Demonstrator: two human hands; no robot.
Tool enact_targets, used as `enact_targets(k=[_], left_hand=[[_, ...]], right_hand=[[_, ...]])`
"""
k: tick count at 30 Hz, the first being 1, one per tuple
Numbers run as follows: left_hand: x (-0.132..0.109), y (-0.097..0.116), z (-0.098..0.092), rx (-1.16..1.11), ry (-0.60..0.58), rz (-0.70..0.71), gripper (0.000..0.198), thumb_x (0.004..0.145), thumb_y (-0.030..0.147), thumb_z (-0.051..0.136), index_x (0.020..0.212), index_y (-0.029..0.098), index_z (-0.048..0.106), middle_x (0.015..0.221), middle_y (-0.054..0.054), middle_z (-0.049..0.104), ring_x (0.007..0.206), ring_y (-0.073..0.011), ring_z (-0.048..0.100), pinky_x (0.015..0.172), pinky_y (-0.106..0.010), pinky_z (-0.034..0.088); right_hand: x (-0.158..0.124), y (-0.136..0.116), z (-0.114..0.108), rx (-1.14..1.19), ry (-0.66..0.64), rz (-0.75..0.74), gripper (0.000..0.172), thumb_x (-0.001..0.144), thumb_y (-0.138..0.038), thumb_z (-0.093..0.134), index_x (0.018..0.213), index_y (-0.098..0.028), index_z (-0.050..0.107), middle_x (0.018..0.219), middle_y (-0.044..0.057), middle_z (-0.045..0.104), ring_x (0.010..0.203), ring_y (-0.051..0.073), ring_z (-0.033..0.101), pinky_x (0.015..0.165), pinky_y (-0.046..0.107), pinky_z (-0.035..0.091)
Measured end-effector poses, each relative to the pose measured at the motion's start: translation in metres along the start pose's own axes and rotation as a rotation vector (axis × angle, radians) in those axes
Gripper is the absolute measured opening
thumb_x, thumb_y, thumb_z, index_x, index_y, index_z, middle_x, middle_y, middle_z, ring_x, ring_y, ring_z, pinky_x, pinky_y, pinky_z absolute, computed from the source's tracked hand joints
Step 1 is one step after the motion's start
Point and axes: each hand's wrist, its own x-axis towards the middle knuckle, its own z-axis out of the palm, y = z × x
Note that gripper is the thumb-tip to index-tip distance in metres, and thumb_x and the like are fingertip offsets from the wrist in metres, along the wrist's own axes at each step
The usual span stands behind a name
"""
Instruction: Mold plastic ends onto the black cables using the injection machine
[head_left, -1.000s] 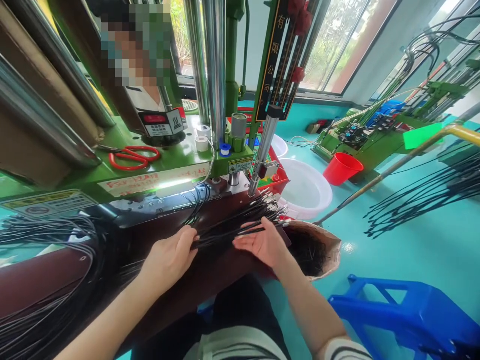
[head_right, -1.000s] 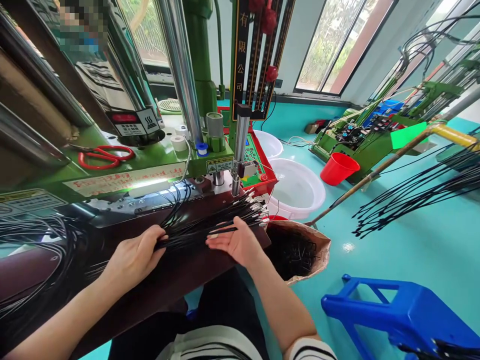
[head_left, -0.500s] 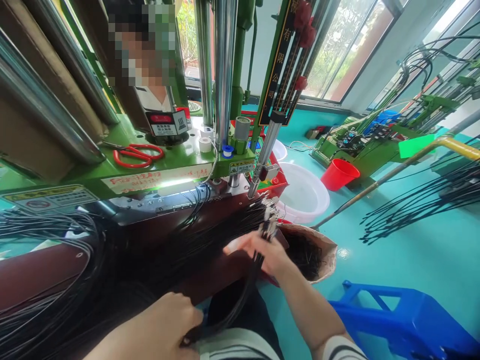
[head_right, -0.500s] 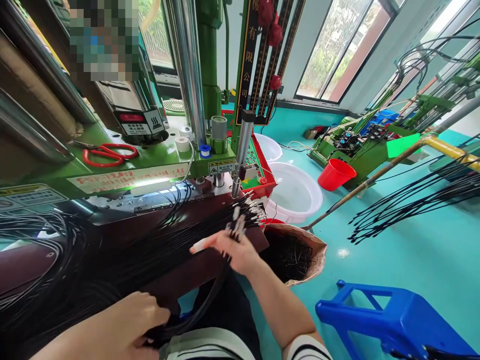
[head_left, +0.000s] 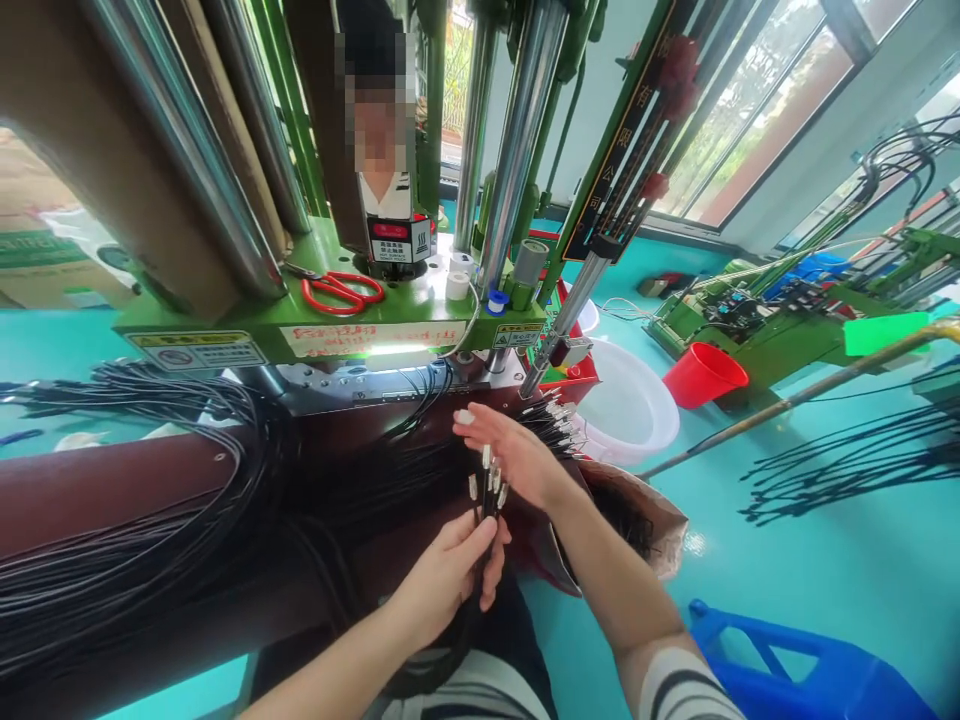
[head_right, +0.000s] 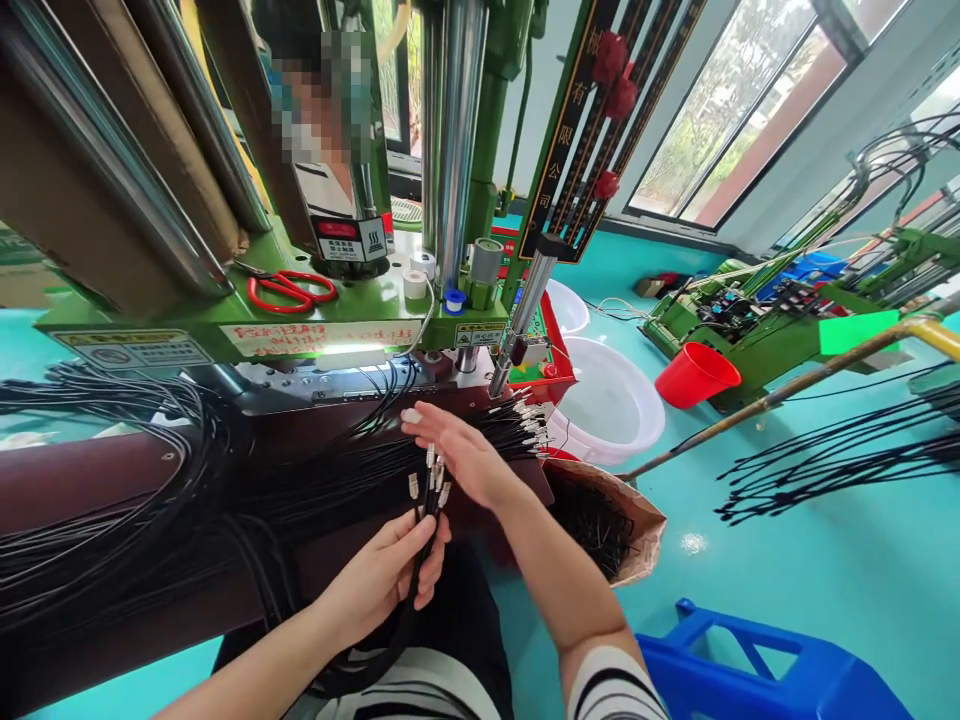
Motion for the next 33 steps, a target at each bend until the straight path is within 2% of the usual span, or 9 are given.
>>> enact_targets(k=[4, 9, 16, 18, 21, 25, 28, 31, 33], left_hand=[[0.009, 0.005, 0.002, 0.085, 0.049, 0.021, 0.032, 0.077, 0.046, 0.054, 0.078, 0.014, 0.055, 0.053, 0.002, 0.049, 0.046, -0.0091, 0.045, 0.044, -0.023, 0.037], [0.016, 0.011, 0.007, 0.038, 0.161, 0.062, 0.034, 0.073, 0.046, 0.059, 0.076, 0.013, 0.056, 0.053, 0.002, 0.051, 0.044, -0.0084, 0.045, 0.045, -0.023, 0.035], [0.021, 0.013, 0.012, 0.054, 0.227, 0.142, 0.033, 0.070, 0.045, 0.061, 0.068, 0.013, 0.053, 0.054, 0.003, 0.046, 0.044, -0.0068, 0.039, 0.042, -0.022, 0.030], [0.023, 0.014, 0.017, 0.044, 0.237, 0.165, 0.029, 0.071, 0.041, 0.059, 0.062, 0.015, 0.049, 0.054, 0.003, 0.045, 0.045, -0.0068, 0.038, 0.042, -0.022, 0.030], [0.026, 0.017, 0.022, 0.013, 0.277, 0.210, 0.023, 0.072, 0.031, 0.055, 0.058, 0.016, 0.045, 0.052, 0.003, 0.042, 0.046, -0.0069, 0.038, 0.044, -0.022, 0.032], [0.028, 0.022, 0.016, -0.018, 0.228, 0.163, 0.026, 0.072, 0.038, 0.057, 0.063, 0.016, 0.047, 0.052, 0.005, 0.042, 0.043, -0.0067, 0.037, 0.041, -0.022, 0.032], [0.025, 0.032, 0.004, -0.088, 0.217, 0.180, 0.031, 0.070, 0.043, 0.062, 0.073, 0.016, 0.049, 0.053, 0.006, 0.041, 0.042, -0.0047, 0.035, 0.041, -0.020, 0.030], [0.019, 0.044, -0.008, -0.153, 0.293, 0.284, 0.031, 0.068, 0.039, 0.067, 0.078, 0.015, 0.050, 0.057, 0.006, 0.043, 0.048, -0.0045, 0.039, 0.046, -0.019, 0.033], [0.016, 0.048, -0.015, -0.170, 0.331, 0.308, 0.031, 0.067, 0.037, 0.068, 0.078, 0.015, 0.050, 0.058, 0.006, 0.044, 0.049, -0.0045, 0.039, 0.047, -0.020, 0.034]], right_hand=[[0.018, -0.028, -0.004, -0.395, -0.290, 0.099, 0.042, 0.086, -0.043, 0.046, 0.122, -0.023, 0.053, 0.126, 0.007, 0.054, 0.118, 0.020, 0.048, 0.101, 0.038, 0.033], [0.020, -0.039, -0.003, -0.575, -0.463, 0.064, 0.043, 0.087, -0.040, 0.044, 0.125, -0.022, 0.051, 0.132, 0.006, 0.048, 0.120, 0.019, 0.045, 0.101, 0.034, 0.033], [0.019, -0.031, -0.005, -0.807, -0.480, 0.016, 0.051, 0.082, -0.032, 0.054, 0.131, -0.023, 0.044, 0.142, 0.006, 0.034, 0.131, 0.020, 0.029, 0.105, 0.034, 0.026], [0.019, -0.029, -0.002, -0.862, -0.476, 0.026, 0.056, 0.077, -0.032, 0.060, 0.130, -0.021, 0.045, 0.139, 0.008, 0.038, 0.128, 0.022, 0.034, 0.104, 0.035, 0.028], [0.018, -0.029, 0.001, -0.866, -0.519, 0.057, 0.049, 0.079, -0.030, 0.057, 0.127, -0.022, 0.049, 0.129, 0.008, 0.051, 0.117, 0.021, 0.049, 0.095, 0.032, 0.039], [0.021, -0.025, -0.005, -0.769, -0.536, 0.088, 0.043, 0.085, -0.034, 0.047, 0.127, -0.024, 0.048, 0.132, 0.004, 0.049, 0.110, 0.018, 0.054, 0.088, 0.027, 0.044], [0.040, -0.012, -0.021, -0.782, -0.329, -0.012, 0.039, 0.091, -0.032, 0.033, 0.125, -0.023, 0.049, 0.127, 0.004, 0.053, 0.112, 0.016, 0.051, 0.094, 0.032, 0.040], [0.068, 0.009, -0.040, -1.266, 0.032, -0.047, 0.035, 0.088, -0.021, 0.039, 0.122, -0.019, 0.051, 0.126, 0.007, 0.052, 0.117, 0.018, 0.045, 0.100, 0.035, 0.033], [0.086, 0.022, -0.049, -1.548, 0.085, 0.035, 0.038, 0.083, -0.011, 0.042, 0.121, -0.013, 0.050, 0.125, 0.013, 0.051, 0.117, 0.022, 0.044, 0.101, 0.037, 0.031]])
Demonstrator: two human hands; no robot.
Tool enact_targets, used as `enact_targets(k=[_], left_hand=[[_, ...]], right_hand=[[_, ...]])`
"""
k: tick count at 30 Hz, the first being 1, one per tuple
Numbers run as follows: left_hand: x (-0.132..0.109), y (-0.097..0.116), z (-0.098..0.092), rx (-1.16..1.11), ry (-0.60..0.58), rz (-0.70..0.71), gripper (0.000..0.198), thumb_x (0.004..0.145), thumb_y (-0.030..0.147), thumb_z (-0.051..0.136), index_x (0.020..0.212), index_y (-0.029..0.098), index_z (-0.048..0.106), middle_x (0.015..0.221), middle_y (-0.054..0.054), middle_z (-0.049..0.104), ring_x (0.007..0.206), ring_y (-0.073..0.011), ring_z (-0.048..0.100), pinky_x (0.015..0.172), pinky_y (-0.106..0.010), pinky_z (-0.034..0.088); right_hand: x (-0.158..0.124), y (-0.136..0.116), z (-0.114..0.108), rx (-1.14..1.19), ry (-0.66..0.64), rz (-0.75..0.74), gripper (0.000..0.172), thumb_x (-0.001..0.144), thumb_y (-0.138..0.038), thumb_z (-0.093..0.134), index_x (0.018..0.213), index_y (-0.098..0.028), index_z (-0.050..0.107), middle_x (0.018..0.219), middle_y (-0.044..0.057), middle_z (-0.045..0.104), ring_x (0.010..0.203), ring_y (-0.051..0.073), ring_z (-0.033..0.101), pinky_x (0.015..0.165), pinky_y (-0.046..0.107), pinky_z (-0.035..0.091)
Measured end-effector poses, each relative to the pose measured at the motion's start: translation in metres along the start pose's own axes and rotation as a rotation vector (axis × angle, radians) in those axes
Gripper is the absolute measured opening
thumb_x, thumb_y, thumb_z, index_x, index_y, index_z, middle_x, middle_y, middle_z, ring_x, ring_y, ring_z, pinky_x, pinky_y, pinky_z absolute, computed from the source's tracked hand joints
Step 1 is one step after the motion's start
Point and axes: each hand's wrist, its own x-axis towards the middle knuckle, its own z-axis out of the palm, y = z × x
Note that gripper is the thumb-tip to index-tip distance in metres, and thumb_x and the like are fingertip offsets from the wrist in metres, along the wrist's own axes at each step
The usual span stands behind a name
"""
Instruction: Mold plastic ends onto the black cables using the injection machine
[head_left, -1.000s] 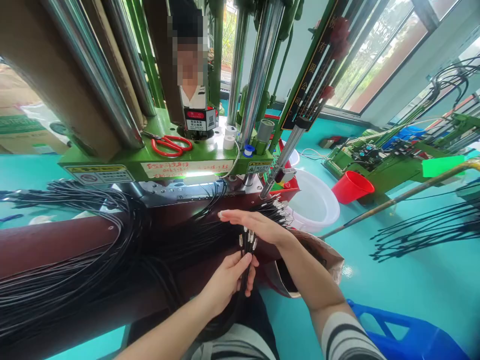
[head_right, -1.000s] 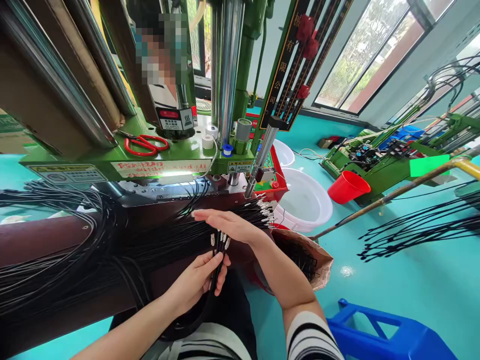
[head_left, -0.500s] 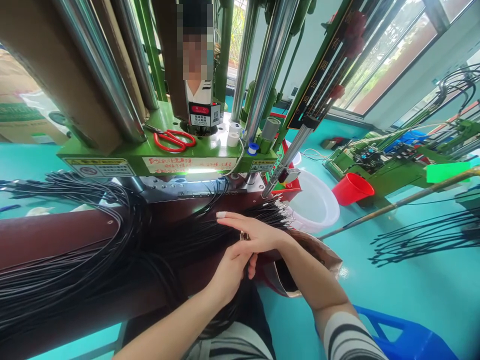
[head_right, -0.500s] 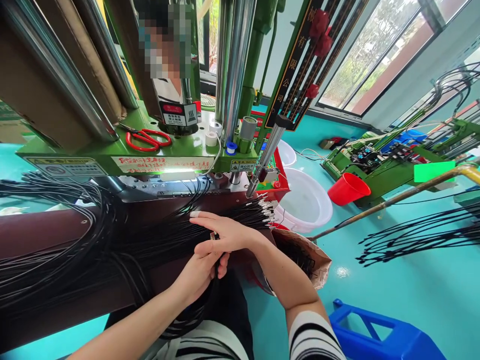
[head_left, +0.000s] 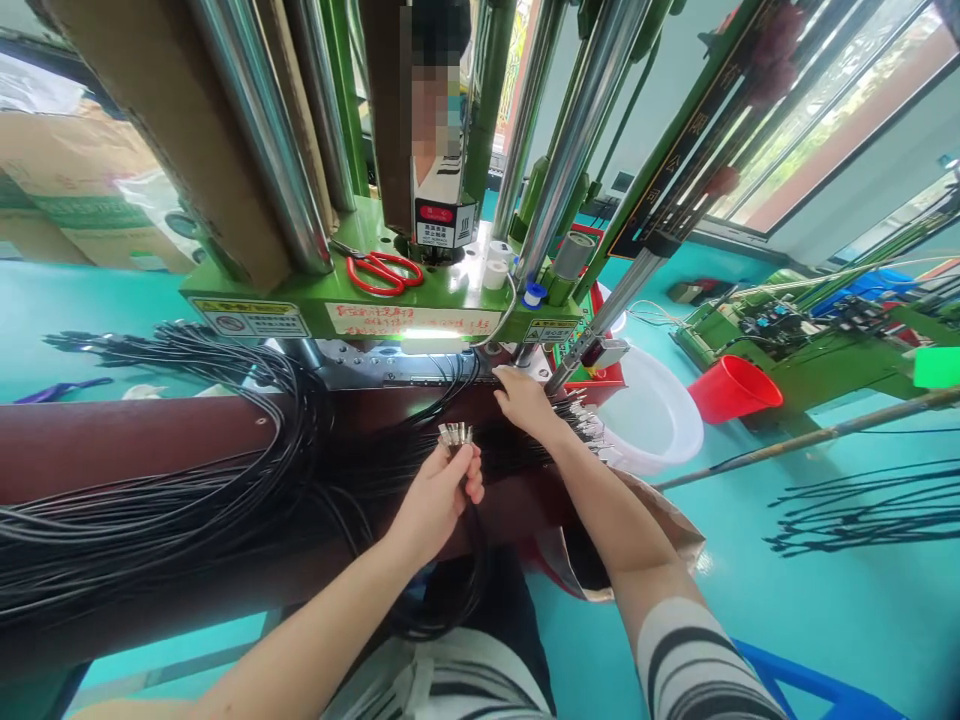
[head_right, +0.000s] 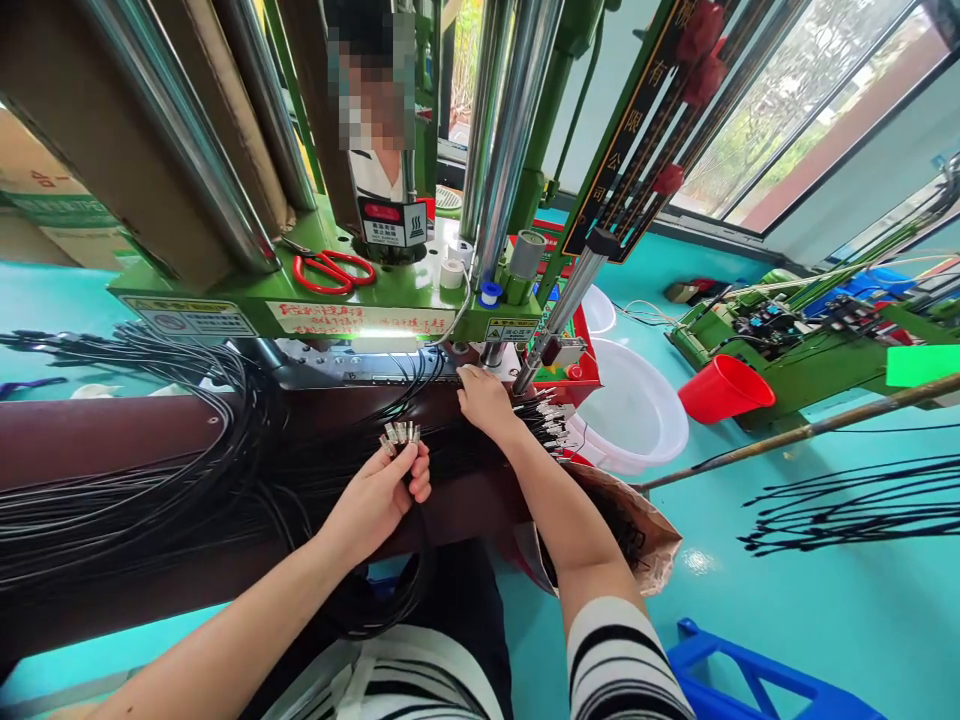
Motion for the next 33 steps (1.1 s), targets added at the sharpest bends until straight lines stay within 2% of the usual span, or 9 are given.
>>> enact_targets(k=[4, 8, 13, 15, 16, 19, 22, 26, 33], left_hand=[[-0.001, 0.001, -0.010, 0.023, 0.024, 0.018, 0.030, 0.069, 0.039, 0.066, 0.075, 0.015, 0.048, 0.053, 0.007, 0.041, 0.045, -0.0043, 0.037, 0.043, -0.019, 0.032], [-0.001, -0.003, -0.016, 0.101, 0.011, 0.025, 0.030, 0.072, 0.042, 0.062, 0.074, 0.017, 0.045, 0.049, 0.009, 0.037, 0.041, -0.0053, 0.037, 0.042, -0.021, 0.034], [-0.001, -0.007, -0.018, 0.166, -0.032, -0.018, 0.031, 0.074, 0.045, 0.058, 0.075, 0.020, 0.039, 0.048, 0.011, 0.029, 0.036, -0.0021, 0.024, 0.035, -0.016, 0.022], [0.000, -0.011, -0.014, 0.207, -0.049, -0.049, 0.032, 0.074, 0.045, 0.058, 0.075, 0.021, 0.035, 0.049, 0.012, 0.028, 0.036, -0.0018, 0.020, 0.034, -0.015, 0.017], [0.001, -0.013, -0.012, 0.239, -0.056, -0.069, 0.033, 0.074, 0.045, 0.057, 0.075, 0.022, 0.033, 0.049, 0.012, 0.028, 0.036, -0.0018, 0.019, 0.033, -0.015, 0.016], [0.007, -0.021, -0.002, 0.351, -0.095, -0.132, 0.033, 0.073, 0.042, 0.058, 0.073, 0.023, 0.032, 0.047, 0.013, 0.026, 0.035, -0.0020, 0.017, 0.032, -0.015, 0.014], [0.014, -0.029, 0.008, 0.417, -0.141, -0.178, 0.030, 0.073, 0.038, 0.058, 0.071, 0.022, 0.033, 0.045, 0.013, 0.024, 0.035, -0.0018, 0.015, 0.032, -0.015, 0.013], [0.020, -0.034, 0.016, 0.448, -0.156, -0.232, 0.028, 0.072, 0.035, 0.058, 0.070, 0.022, 0.033, 0.043, 0.013, 0.023, 0.034, -0.0016, 0.014, 0.032, -0.016, 0.012], [0.019, -0.031, 0.019, 0.464, -0.165, -0.293, 0.027, 0.069, 0.032, 0.059, 0.069, 0.021, 0.035, 0.041, 0.014, 0.024, 0.033, -0.0013, 0.013, 0.032, -0.016, 0.010]], right_hand=[[0.019, -0.001, 0.010, -0.120, -0.095, 0.031, 0.036, 0.075, -0.002, 0.042, 0.108, -0.008, 0.054, 0.114, 0.021, 0.052, 0.112, 0.030, 0.045, 0.095, 0.045, 0.031], [0.013, -0.010, -0.010, -0.112, -0.231, 0.015, 0.027, 0.067, -0.007, 0.051, 0.092, -0.015, 0.056, 0.099, 0.014, 0.059, 0.096, 0.028, 0.054, 0.082, 0.039, 0.040], [-0.034, -0.006, -0.041, 0.005, -0.344, 0.049, 0.003, 0.070, -0.016, 0.047, 0.070, -0.018, 0.049, 0.070, 0.004, 0.061, 0.063, 0.016, 0.056, 0.056, 0.025, 0.041], [-0.062, -0.001, -0.042, 0.217, -0.374, 0.183, 0.006, 0.070, -0.015, 0.042, 0.071, -0.019, 0.046, 0.055, -0.002, 0.054, 0.042, 0.009, 0.047, 0.041, 0.020, 0.034], [-0.076, 0.001, -0.040, 0.418, -0.376, 0.280, 0.007, 0.069, -0.015, 0.042, 0.074, -0.019, 0.046, 0.050, -0.006, 0.049, 0.034, 0.007, 0.039, 0.035, 0.019, 0.029], [-0.112, 0.001, -0.024, 1.119, -0.261, 0.492, 0.021, 0.065, -0.018, 0.049, 0.085, -0.019, 0.047, 0.044, -0.012, 0.040, 0.025, 0.003, 0.025, 0.026, 0.016, 0.018], [-0.130, -0.008, -0.005, 1.483, -0.049, 0.521, 0.029, 0.071, -0.029, 0.054, 0.098, -0.019, 0.048, 0.044, -0.012, 0.041, 0.023, 0.003, 0.022, 0.023, 0.015, 0.018], [-0.133, -0.018, 0.011, 1.579, 0.147, 0.502, 0.040, 0.081, -0.046, 0.048, 0.109, -0.018, 0.048, 0.042, -0.010, 0.044, 0.022, 0.005, 0.027, 0.022, 0.016, 0.024], [-0.136, -0.014, 0.018, 1.485, 0.141, 0.466, 0.049, 0.083, -0.046, 0.047, 0.120, -0.014, 0.047, 0.037, -0.010, 0.043, 0.023, 0.005, 0.028, 0.023, 0.015, 0.025]])
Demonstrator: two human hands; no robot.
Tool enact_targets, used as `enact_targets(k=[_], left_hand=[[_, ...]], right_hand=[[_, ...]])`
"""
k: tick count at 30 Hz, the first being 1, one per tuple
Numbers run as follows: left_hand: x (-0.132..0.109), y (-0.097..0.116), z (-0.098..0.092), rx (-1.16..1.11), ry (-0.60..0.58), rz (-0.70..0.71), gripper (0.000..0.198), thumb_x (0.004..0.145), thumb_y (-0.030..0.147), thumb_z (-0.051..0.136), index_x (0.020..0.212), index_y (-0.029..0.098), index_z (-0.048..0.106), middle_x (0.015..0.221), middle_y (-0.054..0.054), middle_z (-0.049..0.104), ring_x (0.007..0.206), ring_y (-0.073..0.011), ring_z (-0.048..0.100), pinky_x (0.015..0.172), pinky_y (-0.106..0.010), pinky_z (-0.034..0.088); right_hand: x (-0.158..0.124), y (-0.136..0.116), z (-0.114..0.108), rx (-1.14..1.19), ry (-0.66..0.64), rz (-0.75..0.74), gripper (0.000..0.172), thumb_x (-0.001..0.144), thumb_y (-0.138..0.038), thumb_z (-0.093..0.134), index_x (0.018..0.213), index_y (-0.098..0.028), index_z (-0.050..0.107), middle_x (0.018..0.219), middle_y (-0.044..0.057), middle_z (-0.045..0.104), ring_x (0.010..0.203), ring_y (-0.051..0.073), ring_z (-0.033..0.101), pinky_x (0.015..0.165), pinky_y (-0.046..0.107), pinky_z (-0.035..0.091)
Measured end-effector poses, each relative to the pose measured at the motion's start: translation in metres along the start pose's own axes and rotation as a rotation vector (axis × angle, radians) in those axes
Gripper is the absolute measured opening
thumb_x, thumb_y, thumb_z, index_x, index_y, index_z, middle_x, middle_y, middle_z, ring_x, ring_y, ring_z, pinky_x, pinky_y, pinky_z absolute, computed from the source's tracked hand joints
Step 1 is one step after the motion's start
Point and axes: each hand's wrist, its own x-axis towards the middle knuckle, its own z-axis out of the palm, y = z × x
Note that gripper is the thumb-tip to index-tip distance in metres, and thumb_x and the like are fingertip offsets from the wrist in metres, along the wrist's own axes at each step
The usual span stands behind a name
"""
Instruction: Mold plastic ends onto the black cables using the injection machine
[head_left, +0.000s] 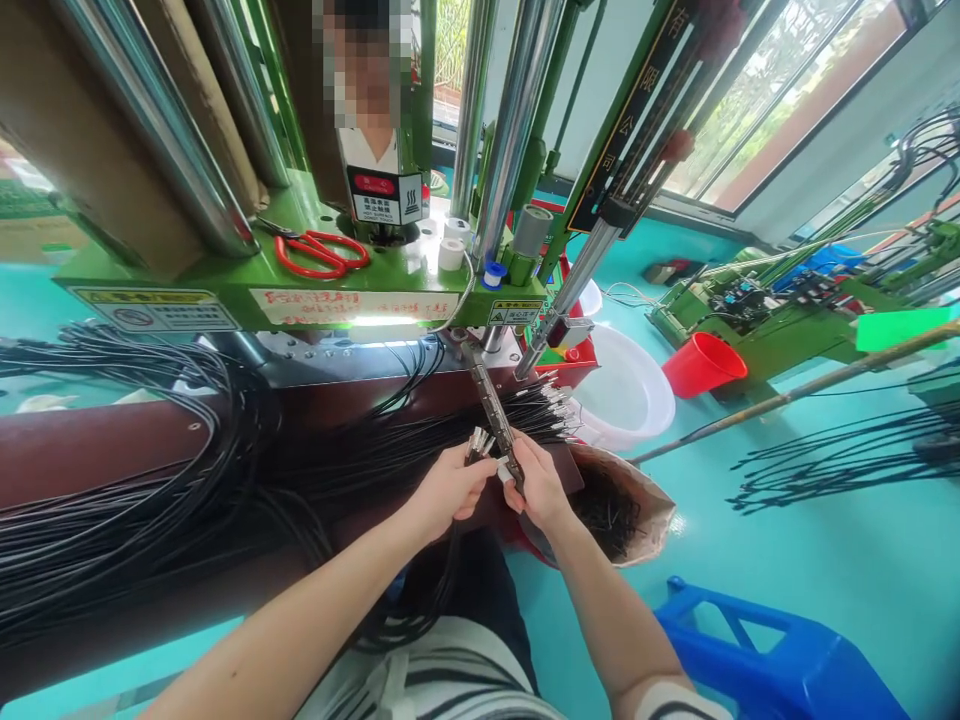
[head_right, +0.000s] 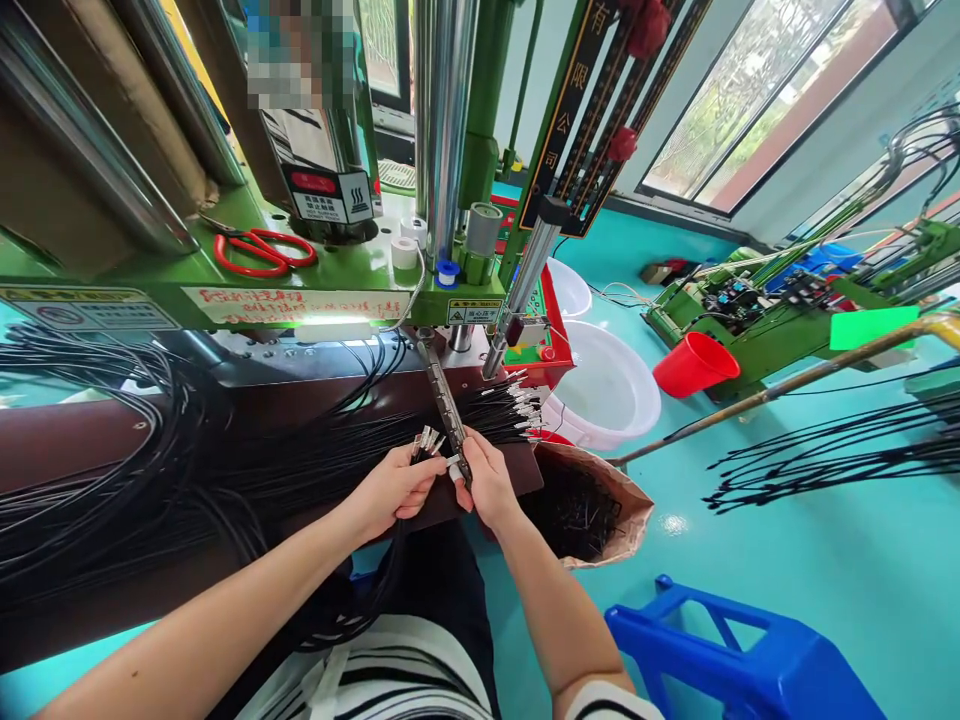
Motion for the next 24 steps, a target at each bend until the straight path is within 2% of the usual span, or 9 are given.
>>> enact_targets(k=[6, 10, 11, 13, 15, 18, 20, 24], left_hand=[[0.000, -0.004, -0.003, 0.037, 0.009, 0.033, 0.028, 0.070, 0.036, 0.059, 0.069, 0.021, 0.035, 0.041, 0.014, 0.023, 0.032, -0.0017, 0.015, 0.031, -0.016, 0.012], [0.000, -0.002, -0.008, 0.108, 0.072, 0.241, 0.026, 0.075, 0.042, 0.055, 0.071, 0.018, 0.044, 0.049, 0.007, 0.043, 0.041, -0.0050, 0.039, 0.040, -0.018, 0.034], [0.000, 0.000, -0.010, 0.101, 0.111, 0.284, 0.027, 0.076, 0.043, 0.053, 0.074, 0.017, 0.047, 0.051, 0.006, 0.045, 0.044, -0.0058, 0.042, 0.043, -0.019, 0.037], [0.000, 0.002, -0.013, 0.016, 0.210, 0.318, 0.028, 0.078, 0.046, 0.050, 0.079, 0.018, 0.046, 0.050, 0.008, 0.040, 0.041, -0.0053, 0.037, 0.040, -0.018, 0.033], [0.001, 0.002, -0.014, -0.080, 0.278, 0.315, 0.029, 0.079, 0.048, 0.047, 0.075, 0.020, 0.040, 0.047, 0.011, 0.031, 0.037, -0.0040, 0.026, 0.035, -0.016, 0.024], [0.002, -0.001, -0.011, -0.059, 0.238, 0.251, 0.030, 0.077, 0.046, 0.050, 0.071, 0.022, 0.034, 0.045, 0.012, 0.026, 0.035, -0.0030, 0.019, 0.033, -0.015, 0.015], [0.003, -0.004, -0.009, 0.050, 0.194, 0.202, 0.028, 0.074, 0.042, 0.056, 0.070, 0.021, 0.037, 0.043, 0.012, 0.028, 0.034, -0.0028, 0.021, 0.033, -0.015, 0.015], [0.005, -0.005, -0.007, 0.200, 0.199, 0.189, 0.026, 0.068, 0.036, 0.061, 0.065, 0.019, 0.041, 0.039, 0.011, 0.032, 0.033, -0.0029, 0.026, 0.034, -0.016, 0.017]], right_hand=[[-0.004, 0.002, 0.004, -0.275, 0.047, -0.090, 0.048, 0.085, -0.046, 0.046, 0.121, -0.013, 0.048, 0.042, -0.009, 0.042, 0.027, 0.004, 0.032, 0.026, 0.014, 0.026], [-0.004, 0.000, 0.005, -0.173, 0.033, -0.069, 0.043, 0.085, -0.043, 0.046, 0.117, -0.014, 0.051, 0.042, -0.009, 0.044, 0.026, 0.004, 0.031, 0.025, 0.015, 0.023], [-0.003, 0.000, 0.004, -0.126, 0.046, -0.055, 0.043, 0.085, -0.043, 0.046, 0.117, -0.015, 0.050, 0.042, -0.009, 0.044, 0.025, 0.004, 0.030, 0.025, 0.015, 0.022], [-0.003, -0.001, 0.004, -0.053, 0.085, -0.026, 0.043, 0.085, -0.042, 0.046, 0.119, -0.016, 0.048, 0.042, -0.009, 0.044, 0.024, 0.003, 0.029, 0.024, 0.014, 0.021], [-0.002, -0.001, 0.003, -0.018, 0.099, -0.010, 0.045, 0.084, -0.042, 0.047, 0.123, -0.018, 0.045, 0.042, -0.009, 0.044, 0.024, 0.003, 0.029, 0.025, 0.014, 0.020], [-0.002, -0.001, 0.002, -0.021, 0.064, 0.000, 0.050, 0.084, -0.041, 0.048, 0.128, -0.018, 0.042, 0.041, -0.009, 0.045, 0.025, 0.004, 0.030, 0.025, 0.014, 0.021], [-0.002, -0.001, 0.000, -0.041, 0.030, 0.007, 0.051, 0.084, -0.041, 0.048, 0.129, -0.017, 0.042, 0.042, -0.008, 0.047, 0.025, 0.004, 0.031, 0.025, 0.014, 0.021], [-0.002, -0.004, -0.003, -0.095, -0.029, 0.015, 0.051, 0.084, -0.040, 0.050, 0.128, -0.014, 0.045, 0.043, -0.007, 0.048, 0.025, 0.003, 0.032, 0.025, 0.014, 0.021]])
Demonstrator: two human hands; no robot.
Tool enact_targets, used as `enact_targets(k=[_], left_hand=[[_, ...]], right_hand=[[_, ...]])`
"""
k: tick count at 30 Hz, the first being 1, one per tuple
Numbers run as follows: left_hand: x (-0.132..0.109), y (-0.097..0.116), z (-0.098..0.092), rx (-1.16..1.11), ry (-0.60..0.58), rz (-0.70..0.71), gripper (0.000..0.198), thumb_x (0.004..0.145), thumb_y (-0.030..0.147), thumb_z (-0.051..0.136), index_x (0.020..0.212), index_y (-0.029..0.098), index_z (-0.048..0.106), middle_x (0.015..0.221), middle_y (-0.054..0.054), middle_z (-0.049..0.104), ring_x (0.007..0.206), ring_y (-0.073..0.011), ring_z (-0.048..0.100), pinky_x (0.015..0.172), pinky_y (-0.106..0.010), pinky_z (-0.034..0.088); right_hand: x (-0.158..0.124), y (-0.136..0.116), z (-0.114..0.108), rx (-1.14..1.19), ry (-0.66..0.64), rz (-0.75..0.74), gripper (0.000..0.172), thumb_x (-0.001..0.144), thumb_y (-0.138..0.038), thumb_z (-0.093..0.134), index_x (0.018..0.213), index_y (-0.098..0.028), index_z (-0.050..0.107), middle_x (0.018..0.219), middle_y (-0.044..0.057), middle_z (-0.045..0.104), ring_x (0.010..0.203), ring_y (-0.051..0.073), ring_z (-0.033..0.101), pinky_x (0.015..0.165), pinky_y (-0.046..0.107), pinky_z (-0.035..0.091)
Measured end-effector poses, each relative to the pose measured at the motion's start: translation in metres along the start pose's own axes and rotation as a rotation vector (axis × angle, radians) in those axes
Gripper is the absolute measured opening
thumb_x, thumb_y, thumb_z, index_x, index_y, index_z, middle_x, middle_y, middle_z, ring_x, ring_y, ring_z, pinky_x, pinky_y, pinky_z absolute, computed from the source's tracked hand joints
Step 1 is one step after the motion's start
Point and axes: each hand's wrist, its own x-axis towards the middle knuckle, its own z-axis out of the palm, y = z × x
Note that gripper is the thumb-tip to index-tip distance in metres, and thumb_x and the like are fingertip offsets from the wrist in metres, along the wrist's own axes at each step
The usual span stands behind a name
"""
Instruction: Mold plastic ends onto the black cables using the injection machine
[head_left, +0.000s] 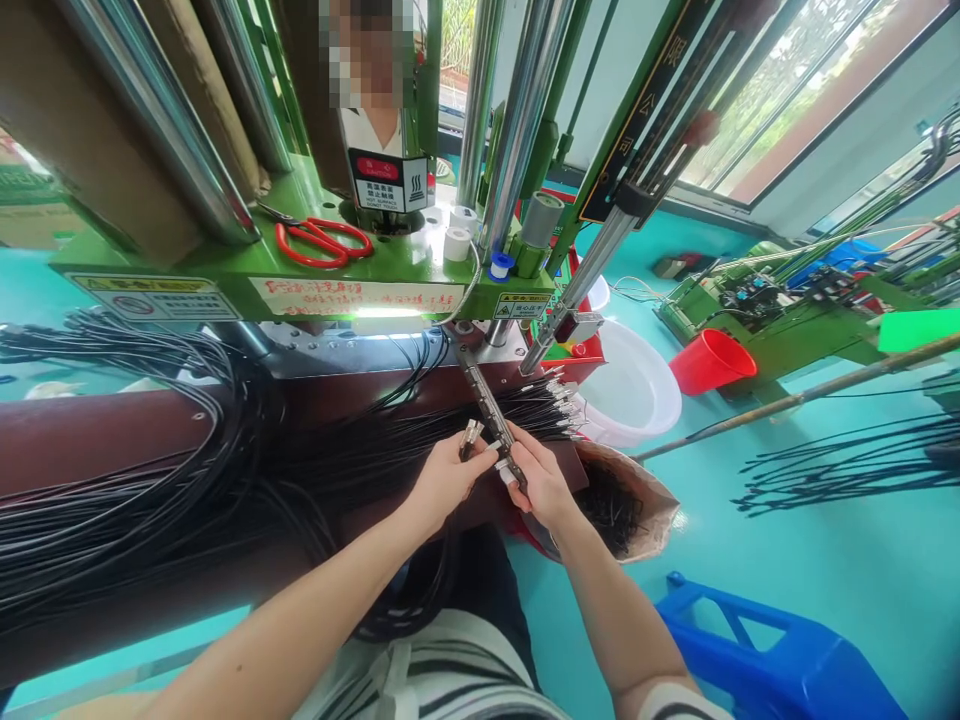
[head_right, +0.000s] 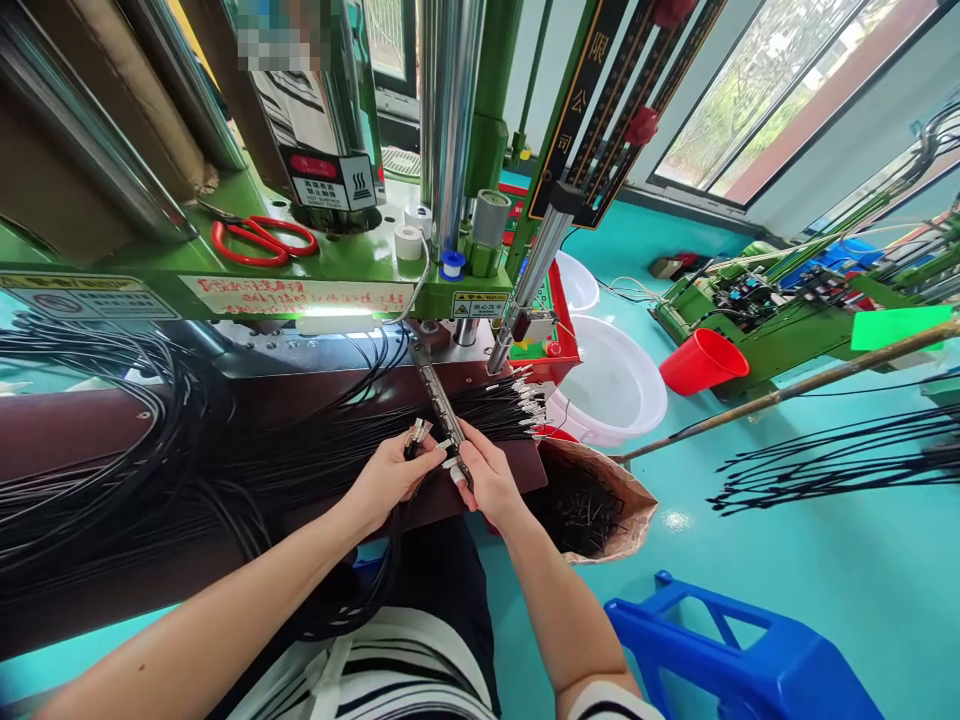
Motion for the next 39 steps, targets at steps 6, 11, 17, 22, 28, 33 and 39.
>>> enact_targets(k=[6, 11, 17, 22, 28, 33, 39], left_hand=[[0.001, -0.005, -0.003, -0.004, 0.005, 0.005, 0.027, 0.066, 0.036, 0.062, 0.064, 0.018, 0.042, 0.040, 0.011, 0.033, 0.033, -0.0035, 0.028, 0.033, -0.017, 0.020], [-0.001, -0.010, -0.005, 0.032, 0.040, 0.066, 0.027, 0.068, 0.038, 0.061, 0.064, 0.018, 0.044, 0.045, 0.009, 0.035, 0.035, -0.0037, 0.028, 0.033, -0.017, 0.022], [-0.005, 0.004, -0.008, -0.169, 0.139, 0.095, 0.031, 0.080, 0.053, 0.041, 0.080, 0.022, 0.043, 0.050, 0.010, 0.029, 0.035, -0.0035, 0.019, 0.032, -0.016, 0.014], [-0.004, 0.005, -0.010, -0.125, 0.068, 0.044, 0.029, 0.073, 0.045, 0.055, 0.070, 0.021, 0.038, 0.047, 0.011, 0.026, 0.034, -0.0030, 0.018, 0.033, -0.016, 0.012], [0.000, -0.003, -0.009, -0.012, 0.148, 0.125, 0.025, 0.067, 0.038, 0.062, 0.065, 0.018, 0.047, 0.046, 0.009, 0.034, 0.036, -0.0037, 0.025, 0.037, -0.019, 0.018], [0.001, -0.005, -0.011, -0.027, 0.187, 0.128, 0.025, 0.064, 0.037, 0.064, 0.062, 0.018, 0.048, 0.046, 0.008, 0.037, 0.038, -0.0048, 0.028, 0.037, -0.019, 0.020], [-0.002, -0.002, -0.014, -0.062, 0.164, 0.125, 0.025, 0.068, 0.040, 0.061, 0.063, 0.018, 0.050, 0.046, 0.007, 0.040, 0.039, -0.0064, 0.033, 0.039, -0.020, 0.026]], right_hand=[[-0.002, -0.003, 0.000, -0.138, -0.050, -0.006, 0.052, 0.085, -0.041, 0.047, 0.131, -0.015, 0.042, 0.045, -0.007, 0.045, 0.027, 0.004, 0.032, 0.026, 0.015, 0.023], [-0.005, 0.000, 0.003, -0.290, -0.062, -0.057, 0.051, 0.087, -0.041, 0.045, 0.133, -0.020, 0.040, 0.048, -0.007, 0.046, 0.030, 0.004, 0.035, 0.027, 0.014, 0.028], [-0.004, 0.002, -0.001, -0.024, 0.033, -0.032, 0.050, 0.083, -0.040, 0.051, 0.128, -0.016, 0.046, 0.048, -0.007, 0.045, 0.029, 0.003, 0.031, 0.025, 0.014, 0.021], [-0.004, 0.000, -0.001, -0.022, 0.008, -0.014, 0.048, 0.083, -0.039, 0.052, 0.126, -0.016, 0.048, 0.048, -0.006, 0.047, 0.030, 0.003, 0.032, 0.026, 0.014, 0.022], [-0.004, -0.002, -0.002, -0.063, -0.043, 0.001, 0.049, 0.084, -0.039, 0.051, 0.127, -0.016, 0.047, 0.047, -0.007, 0.045, 0.029, 0.002, 0.031, 0.026, 0.014, 0.022], [-0.005, -0.002, -0.002, -0.169, -0.082, -0.011, 0.050, 0.085, -0.040, 0.049, 0.130, -0.018, 0.044, 0.048, -0.007, 0.045, 0.029, 0.003, 0.031, 0.026, 0.015, 0.025], [-0.005, 0.001, -0.001, -0.216, -0.087, -0.024, 0.048, 0.085, -0.039, 0.049, 0.129, -0.021, 0.045, 0.054, -0.005, 0.048, 0.032, 0.002, 0.032, 0.027, 0.014, 0.026]])
